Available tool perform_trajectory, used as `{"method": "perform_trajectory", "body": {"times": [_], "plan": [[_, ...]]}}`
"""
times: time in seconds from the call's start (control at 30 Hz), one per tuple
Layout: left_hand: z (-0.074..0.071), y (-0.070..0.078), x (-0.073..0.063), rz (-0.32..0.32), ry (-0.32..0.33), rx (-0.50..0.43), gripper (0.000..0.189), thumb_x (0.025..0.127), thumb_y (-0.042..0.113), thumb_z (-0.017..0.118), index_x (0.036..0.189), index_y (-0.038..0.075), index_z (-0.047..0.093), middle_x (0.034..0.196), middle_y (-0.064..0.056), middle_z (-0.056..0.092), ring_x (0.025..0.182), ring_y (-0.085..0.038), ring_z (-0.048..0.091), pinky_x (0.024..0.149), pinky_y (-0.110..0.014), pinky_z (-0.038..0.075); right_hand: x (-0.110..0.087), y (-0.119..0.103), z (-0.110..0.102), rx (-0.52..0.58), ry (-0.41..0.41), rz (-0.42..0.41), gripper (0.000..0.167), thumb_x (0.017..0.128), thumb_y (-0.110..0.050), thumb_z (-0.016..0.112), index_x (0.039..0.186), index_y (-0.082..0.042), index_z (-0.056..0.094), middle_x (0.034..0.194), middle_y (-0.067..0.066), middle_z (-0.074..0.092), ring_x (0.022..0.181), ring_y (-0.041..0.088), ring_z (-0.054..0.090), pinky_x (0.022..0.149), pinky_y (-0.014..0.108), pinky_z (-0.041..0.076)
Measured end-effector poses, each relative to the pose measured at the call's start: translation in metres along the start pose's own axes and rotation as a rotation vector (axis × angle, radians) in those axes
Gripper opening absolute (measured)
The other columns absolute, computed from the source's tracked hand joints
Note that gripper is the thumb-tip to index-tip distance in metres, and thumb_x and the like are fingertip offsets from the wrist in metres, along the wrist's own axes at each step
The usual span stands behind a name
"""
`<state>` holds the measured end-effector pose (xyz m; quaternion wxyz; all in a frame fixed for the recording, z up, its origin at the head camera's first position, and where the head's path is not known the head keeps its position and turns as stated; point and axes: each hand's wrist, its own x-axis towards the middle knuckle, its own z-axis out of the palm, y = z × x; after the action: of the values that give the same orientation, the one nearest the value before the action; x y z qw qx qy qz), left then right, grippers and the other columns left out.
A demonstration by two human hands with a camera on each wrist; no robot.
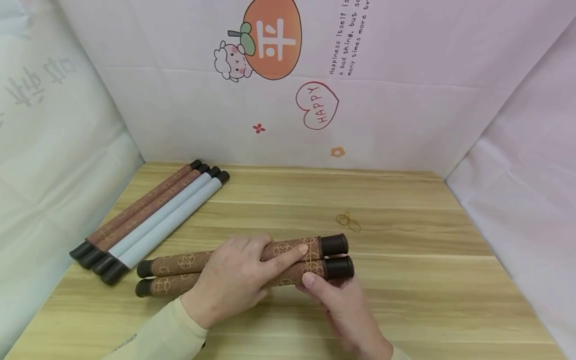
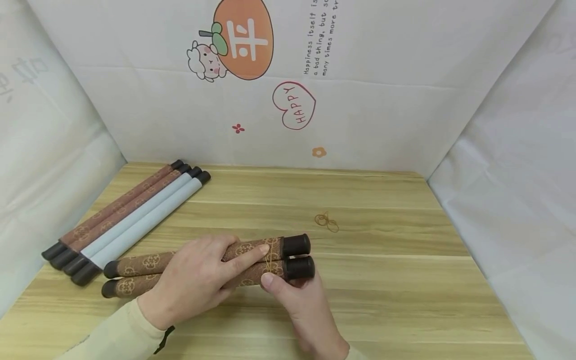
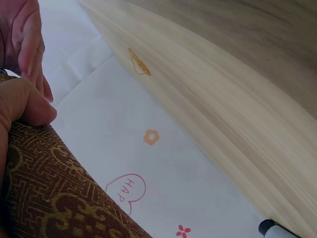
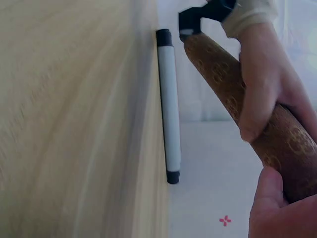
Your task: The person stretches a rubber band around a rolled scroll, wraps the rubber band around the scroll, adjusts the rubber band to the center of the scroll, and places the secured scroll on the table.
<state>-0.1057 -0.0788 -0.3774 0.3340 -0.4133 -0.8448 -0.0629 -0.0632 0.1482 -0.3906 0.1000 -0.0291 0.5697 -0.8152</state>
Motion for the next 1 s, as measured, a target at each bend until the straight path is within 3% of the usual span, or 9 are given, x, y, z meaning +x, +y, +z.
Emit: {"method": "perform_trajectory", "body": {"times": [0.1, 0.37, 0.53, 0.63, 0.7, 0.77, 0.9, 0.93, 1.0], "plan": [[0.000, 0.002, 0.001, -0.004, 0.002, -0.008, 0.073, 0.089, 0.027, 0.077, 0.155, 0.037, 0.048, 0.098, -0.006, 0.062, 0.065, -0.020, 0.056, 0.057, -0.036, 0.052, 0.000, 0.005, 0.003, 0.004, -0.022, 0.012, 0.049, 0.098, -0.002, 0.066, 0.142, -0.006, 0.047, 0.135, 0.009, 0.063, 0.117, 0.020, 0.068, 0.099, 0.039, 0.058], [-0.002, 0.003, -0.002, -0.031, -0.036, 0.003, 0.089, 0.079, 0.027, 0.087, 0.157, 0.037, 0.045, 0.093, -0.004, 0.061, 0.062, -0.018, 0.055, 0.053, -0.034, 0.050, 0.000, 0.005, 0.001, -0.061, -0.011, 0.025, 0.047, 0.099, -0.006, 0.067, 0.142, -0.006, 0.049, 0.132, 0.010, 0.063, 0.112, 0.016, 0.066, 0.095, 0.033, 0.058], [-0.002, 0.001, -0.003, -0.047, -0.035, 0.038, 0.090, 0.079, 0.023, 0.084, 0.158, 0.038, 0.043, 0.088, -0.003, 0.060, 0.059, -0.018, 0.054, 0.051, -0.033, 0.048, -0.003, 0.003, -0.001, -0.139, 0.063, 0.026, 0.052, 0.096, -0.007, 0.070, 0.143, -0.001, 0.047, 0.134, 0.018, 0.062, 0.116, 0.021, 0.064, 0.096, 0.033, 0.057], [-0.001, 0.000, -0.004, -0.041, -0.036, 0.061, 0.094, 0.076, 0.020, 0.084, 0.158, 0.039, 0.043, 0.088, -0.003, 0.060, 0.058, -0.017, 0.053, 0.050, -0.033, 0.047, -0.007, -0.001, -0.004, -0.245, 0.173, 0.003, 0.063, 0.096, -0.011, 0.073, 0.150, -0.008, 0.041, 0.137, 0.016, 0.059, 0.121, 0.024, 0.062, 0.096, 0.030, 0.057], [-0.001, 0.000, -0.004, -0.035, -0.036, 0.071, 0.094, 0.075, 0.017, 0.083, 0.158, 0.039, 0.043, 0.087, -0.004, 0.060, 0.057, -0.018, 0.051, 0.049, -0.033, 0.046, -0.009, -0.004, -0.007, -0.348, 0.262, -0.087, 0.067, 0.095, -0.011, 0.075, 0.151, -0.012, 0.039, 0.139, 0.010, 0.055, 0.120, 0.021, 0.059, 0.095, 0.024, 0.055], [-0.002, 0.000, -0.004, -0.027, -0.031, 0.083, 0.090, 0.078, 0.013, 0.077, 0.157, 0.039, 0.043, 0.086, -0.004, 0.059, 0.056, -0.018, 0.050, 0.048, -0.033, 0.045, -0.009, -0.007, -0.012, -0.526, 0.332, -0.304, 0.067, 0.089, -0.011, 0.081, 0.146, -0.008, 0.045, 0.131, 0.008, 0.055, 0.114, 0.018, 0.057, 0.095, 0.017, 0.049], [-0.003, 0.002, -0.002, -0.017, -0.002, 0.139, 0.073, 0.089, 0.008, 0.055, 0.154, 0.039, 0.048, 0.083, -0.006, 0.058, 0.054, -0.020, 0.048, 0.046, -0.033, 0.042, -0.005, -0.017, -0.013, -1.001, 0.379, -0.831, 0.027, 0.094, -0.027, 0.078, 0.106, -0.004, 0.069, 0.101, 0.004, 0.067, 0.090, 0.020, 0.058, 0.083, 0.023, 0.044], [-0.004, 0.003, -0.001, -0.014, 0.010, 0.159, 0.069, 0.092, 0.009, 0.051, 0.153, 0.040, 0.049, 0.083, -0.006, 0.058, 0.054, -0.021, 0.048, 0.046, -0.033, 0.041, -0.004, -0.020, -0.012, -1.117, 0.381, -0.931, 0.027, 0.096, -0.033, 0.075, 0.096, -0.006, 0.071, 0.092, 0.003, 0.068, 0.083, 0.019, 0.059, 0.078, 0.025, 0.044], [-0.006, 0.005, 0.001, -0.006, 0.031, 0.197, 0.063, 0.096, 0.010, 0.046, 0.151, 0.041, 0.052, 0.082, -0.007, 0.060, 0.053, -0.022, 0.048, 0.046, -0.033, 0.041, -0.003, -0.026, -0.005, -1.286, 0.355, -1.010, 0.036, 0.102, -0.045, 0.063, 0.086, -0.014, 0.072, 0.081, -0.004, 0.070, 0.073, 0.015, 0.060, 0.069, 0.028, 0.047]]}}
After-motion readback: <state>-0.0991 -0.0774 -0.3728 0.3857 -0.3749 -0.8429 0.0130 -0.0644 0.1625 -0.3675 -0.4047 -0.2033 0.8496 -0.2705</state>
